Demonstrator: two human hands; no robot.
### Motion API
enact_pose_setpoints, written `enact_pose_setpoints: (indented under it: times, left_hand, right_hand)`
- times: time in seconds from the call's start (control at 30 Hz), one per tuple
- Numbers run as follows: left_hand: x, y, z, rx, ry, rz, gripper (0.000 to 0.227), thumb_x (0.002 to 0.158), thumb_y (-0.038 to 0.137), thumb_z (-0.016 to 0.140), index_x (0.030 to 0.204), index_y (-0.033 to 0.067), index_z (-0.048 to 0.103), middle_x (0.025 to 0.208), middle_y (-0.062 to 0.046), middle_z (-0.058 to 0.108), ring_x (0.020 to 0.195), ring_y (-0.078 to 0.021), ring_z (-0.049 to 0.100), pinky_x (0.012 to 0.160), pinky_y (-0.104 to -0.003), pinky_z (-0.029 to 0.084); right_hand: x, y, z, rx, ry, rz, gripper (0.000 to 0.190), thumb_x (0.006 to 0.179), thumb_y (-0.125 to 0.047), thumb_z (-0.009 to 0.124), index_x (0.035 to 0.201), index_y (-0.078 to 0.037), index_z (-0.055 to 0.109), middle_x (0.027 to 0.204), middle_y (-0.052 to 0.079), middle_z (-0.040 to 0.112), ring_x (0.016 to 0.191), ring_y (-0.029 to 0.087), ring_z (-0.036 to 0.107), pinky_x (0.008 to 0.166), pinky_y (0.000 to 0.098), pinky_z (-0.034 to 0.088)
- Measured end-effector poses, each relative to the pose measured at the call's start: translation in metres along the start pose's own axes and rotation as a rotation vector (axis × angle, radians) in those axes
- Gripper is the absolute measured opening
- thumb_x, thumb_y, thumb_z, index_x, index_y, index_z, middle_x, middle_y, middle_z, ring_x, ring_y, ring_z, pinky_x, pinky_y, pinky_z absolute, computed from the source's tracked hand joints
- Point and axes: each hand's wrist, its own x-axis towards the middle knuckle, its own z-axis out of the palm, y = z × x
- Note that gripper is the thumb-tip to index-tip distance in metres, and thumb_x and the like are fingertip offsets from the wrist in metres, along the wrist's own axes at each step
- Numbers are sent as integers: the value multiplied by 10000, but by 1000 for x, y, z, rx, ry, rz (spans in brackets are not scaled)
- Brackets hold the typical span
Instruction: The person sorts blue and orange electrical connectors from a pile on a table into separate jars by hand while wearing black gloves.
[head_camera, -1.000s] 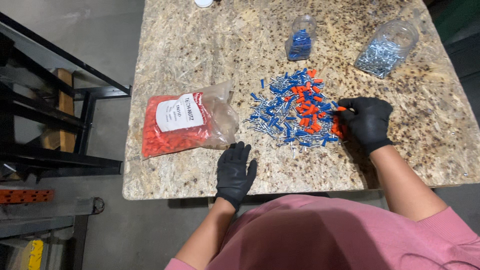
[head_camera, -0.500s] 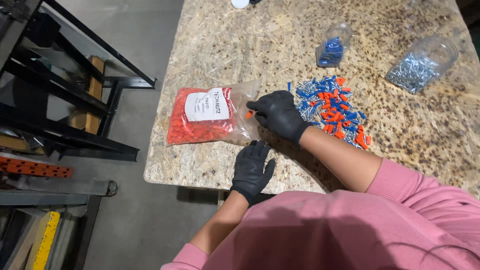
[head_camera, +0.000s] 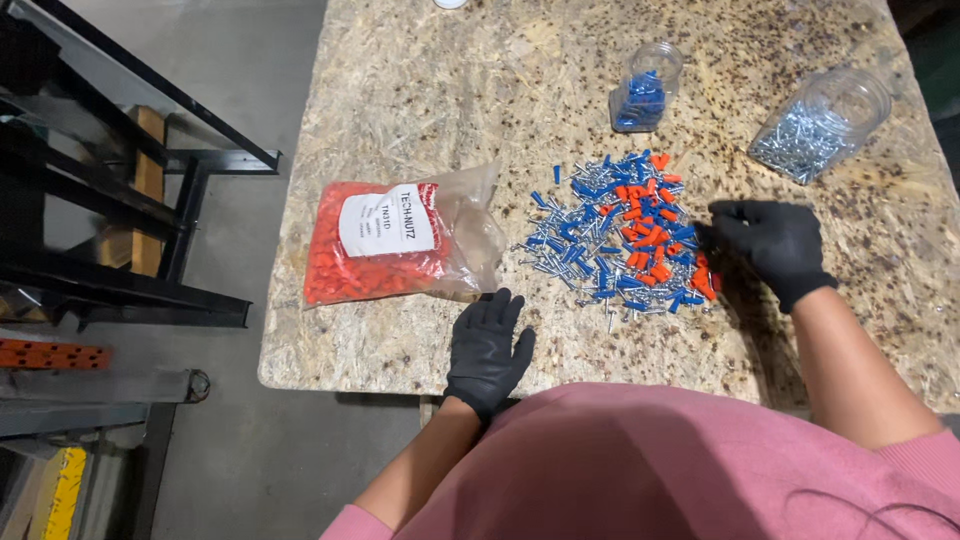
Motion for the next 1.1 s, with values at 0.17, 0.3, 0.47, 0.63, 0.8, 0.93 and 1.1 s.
enact_pose_setpoints:
  times: [0.17,0.3,0.47,0.63,0.8,0.93,1.1]
  left_hand:
    - [2,0,1,77,-119,-38,602,1003,502,390,1490,191,560,1560,-112,519,1399,-269,469,1166,-431,271]
    - [1,0,2,26,-87,-40,593,997,495,421,1479,185,574,1547,-122,531,1395,-294,480,1184,-441,266]
    - [0,0,1,-19,-65,-59,580,976,497,462,1461,207,594,1538,-93,546,1407,-293,478,1189,-445,262]
    - [2,1,-2,52,-96,-50,588,993,502,416,1469,199,581,1549,-91,531,1407,-275,459,1188,-438,256]
    - [4,3,-7,16,-108,-40,591,989,479,428,1472,173,576,1542,-121,532,1397,-314,461,1185,-457,262]
    - [2,5,-8,4,-91,-33,592,1000,479,419,1471,155,570,1544,-134,526,1387,-307,468,1193,-459,257]
    - [3,4,-11,5,-125,-40,594,1011,480,396,1475,146,557,1550,-125,517,1382,-312,459,1191,-464,258]
  right_hand:
    - [-33,29,-5,-396,-268,2,362,858,-491,704,1171,-355,825,1104,-22,809,1075,210,734,960,315,495]
    - [-45,54,15,-589,-252,-273,446,841,-528,703,1224,-312,781,1124,-34,796,1076,210,755,918,331,567]
    - [-55,41,20,-612,-17,-364,288,875,-462,694,1085,-313,821,941,25,797,934,257,773,821,369,572]
    - [-40,55,23,-541,-156,-146,192,791,-332,720,962,-303,802,905,10,785,910,251,744,857,342,531]
    - [-23,63,23,-573,-176,-270,98,708,-304,743,775,-263,800,683,34,729,691,263,682,677,390,483]
    - [-12,32,2,-539,-174,-68,192,766,-454,661,750,-325,803,724,0,730,745,194,702,695,320,475]
    - [5,-65,4,129,-209,17,263,778,-287,793,997,-143,825,937,45,802,848,226,736,891,428,545]
